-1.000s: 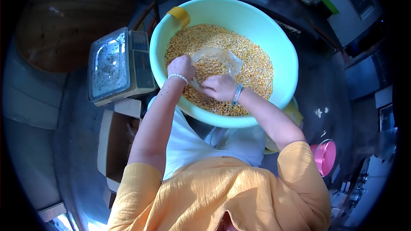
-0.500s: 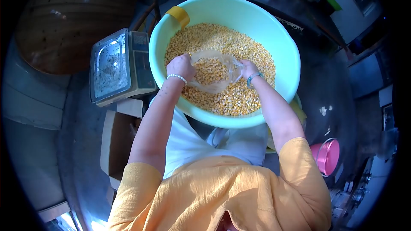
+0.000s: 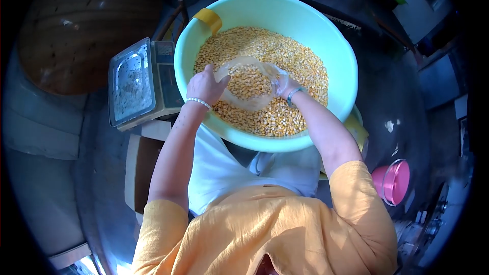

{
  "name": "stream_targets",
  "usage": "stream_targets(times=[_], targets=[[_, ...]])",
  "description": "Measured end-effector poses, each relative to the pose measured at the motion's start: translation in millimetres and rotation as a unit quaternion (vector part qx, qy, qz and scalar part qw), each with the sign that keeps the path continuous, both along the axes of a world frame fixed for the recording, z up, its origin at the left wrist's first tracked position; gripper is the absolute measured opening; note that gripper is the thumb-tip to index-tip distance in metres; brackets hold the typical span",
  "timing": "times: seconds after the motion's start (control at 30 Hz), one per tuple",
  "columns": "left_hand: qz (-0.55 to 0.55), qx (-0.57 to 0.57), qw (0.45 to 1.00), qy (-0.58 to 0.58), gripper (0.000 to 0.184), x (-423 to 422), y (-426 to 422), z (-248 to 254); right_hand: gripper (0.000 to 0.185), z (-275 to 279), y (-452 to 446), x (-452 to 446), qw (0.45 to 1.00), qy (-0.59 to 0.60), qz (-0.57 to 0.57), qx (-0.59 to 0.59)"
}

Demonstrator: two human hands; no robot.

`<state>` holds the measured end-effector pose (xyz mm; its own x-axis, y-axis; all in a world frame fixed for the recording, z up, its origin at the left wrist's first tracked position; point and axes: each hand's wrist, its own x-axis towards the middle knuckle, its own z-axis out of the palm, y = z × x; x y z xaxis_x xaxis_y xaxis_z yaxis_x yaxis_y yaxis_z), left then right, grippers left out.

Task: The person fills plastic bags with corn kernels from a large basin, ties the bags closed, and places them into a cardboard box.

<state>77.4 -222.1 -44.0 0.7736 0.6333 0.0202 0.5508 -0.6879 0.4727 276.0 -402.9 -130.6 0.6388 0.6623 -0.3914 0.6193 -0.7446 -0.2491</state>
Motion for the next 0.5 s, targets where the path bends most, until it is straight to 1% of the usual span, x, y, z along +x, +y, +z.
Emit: stream_targets(times=[0.03,0.13,0.23,0.33,0.37,0.43,0.5], targets=[[0.005,-0.003,1.0,0.004,0.045,0,-2,0,0.041,-5,0,1,1.0,0.0,-0.009,0.012],[-0.025,0.018,1.0,-0.005,0.041,1,-4,-1,0.042,-10,0,0,0.999,0.008,-0.028,0.014],[-0.064,0.032,0.997,-0.017,0.045,6,9,-29,0.034,-12,-1,-7,0.993,-0.017,-0.052,0.108],[-0.053,-0.116,0.991,-0.034,0.03,15,22,-41,0.035,-18,-1,-1,0.994,0.002,-0.048,0.093],[-0.041,-0.201,0.977,-0.064,0.026,16,26,-44,0.036,-19,-1,3,0.996,0.011,-0.044,0.073],[-0.015,-0.365,0.923,-0.123,0.022,16,31,-45,0.04,-12,0,6,0.998,0.029,-0.034,0.034],[-0.009,-0.398,0.904,-0.158,0.021,18,31,-48,0.035,-8,0,10,0.999,0.02,-0.034,0.025]])
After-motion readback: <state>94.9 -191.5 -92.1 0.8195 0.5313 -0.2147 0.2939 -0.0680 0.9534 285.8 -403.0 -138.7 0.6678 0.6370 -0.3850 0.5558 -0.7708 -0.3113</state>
